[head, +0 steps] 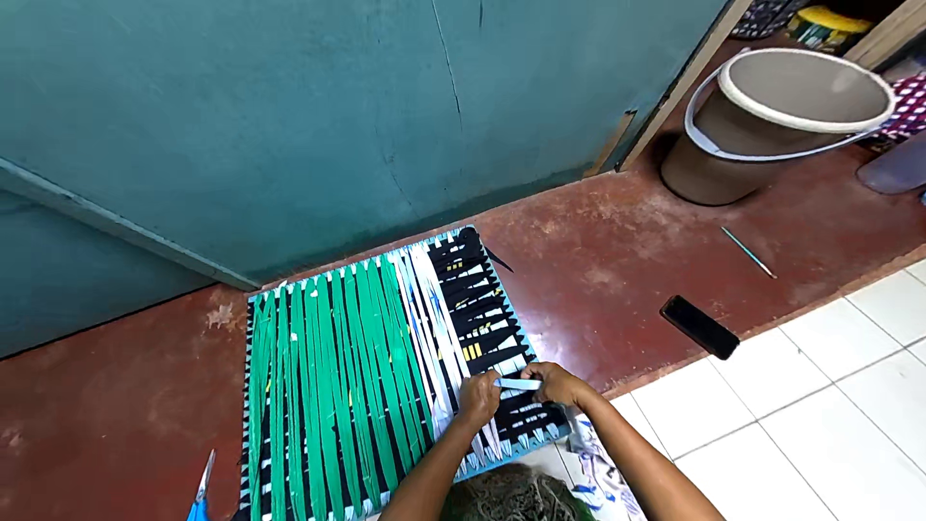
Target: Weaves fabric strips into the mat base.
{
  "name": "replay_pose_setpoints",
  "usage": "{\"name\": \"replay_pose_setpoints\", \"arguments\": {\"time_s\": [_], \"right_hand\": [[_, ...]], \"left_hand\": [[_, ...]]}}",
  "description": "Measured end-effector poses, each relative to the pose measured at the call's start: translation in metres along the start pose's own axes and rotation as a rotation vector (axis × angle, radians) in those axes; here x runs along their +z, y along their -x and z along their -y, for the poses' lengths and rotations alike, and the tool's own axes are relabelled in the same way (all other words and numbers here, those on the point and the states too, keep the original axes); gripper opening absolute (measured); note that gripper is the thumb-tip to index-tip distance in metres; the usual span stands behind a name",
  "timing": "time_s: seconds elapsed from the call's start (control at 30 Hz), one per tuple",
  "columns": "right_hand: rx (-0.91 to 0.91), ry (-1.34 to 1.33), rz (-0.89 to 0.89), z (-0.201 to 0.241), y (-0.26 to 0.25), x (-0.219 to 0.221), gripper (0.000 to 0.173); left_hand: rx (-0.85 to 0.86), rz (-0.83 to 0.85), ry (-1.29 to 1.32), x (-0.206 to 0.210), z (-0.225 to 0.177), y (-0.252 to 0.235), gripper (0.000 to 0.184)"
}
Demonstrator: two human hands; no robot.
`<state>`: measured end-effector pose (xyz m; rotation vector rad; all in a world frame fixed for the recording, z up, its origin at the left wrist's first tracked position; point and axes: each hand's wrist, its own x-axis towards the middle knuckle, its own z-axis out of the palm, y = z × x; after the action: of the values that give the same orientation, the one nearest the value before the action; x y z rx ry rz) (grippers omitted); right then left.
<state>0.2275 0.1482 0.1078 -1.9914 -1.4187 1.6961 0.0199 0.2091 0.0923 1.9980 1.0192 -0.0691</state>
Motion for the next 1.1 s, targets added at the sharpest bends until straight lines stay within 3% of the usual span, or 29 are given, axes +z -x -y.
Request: {"name": "replay_pose_setpoints", "arguments": {"time_s": [0.1, 0.17, 0.27, 0.33, 0.5, 0.63, 1.1], "right_hand": [[0.270, 0.225, -0.304, -0.001, -0.004, -0.007, 0.032], [0.321, 0.188, -0.433, 0.000, -0.014, -0.005, 0.038], [0.329, 0.173, -0.420, -0.001, -0.035, 0.011, 0.051], [0.382, 0.216, -0.397, -0.002, -0.046, 0.024, 0.059], [0.366, 0.289, -0.493, -0.024, -0.052, 0.048, 0.046], [0.322, 0.308, -0.502, -0.032, -0.046, 0.052, 0.046], [0.279, 0.250, -0.561, -0.073, 0.018, 0.093, 0.051]], "left_hand": [[0.211, -0.469, -0.331, 0.014, 0.035, -0.012, 0.019], [0.290, -0.598, -0.422, 0.017, 0.053, -0.021, 0.012], [0.174, -0.437, -0.396, 0.021, 0.072, -0.023, 0.019], [0.158, -0.426, -0.387, 0.027, 0.081, -0.025, 0.021], [0.237, -0.505, -0.377, 0.044, 0.095, -0.019, 0.017], [0.305, -0.564, -0.406, 0.053, 0.100, -0.015, 0.014], [0.242, -0.337, -0.308, 0.096, 0.066, 0.048, 0.018]]}}
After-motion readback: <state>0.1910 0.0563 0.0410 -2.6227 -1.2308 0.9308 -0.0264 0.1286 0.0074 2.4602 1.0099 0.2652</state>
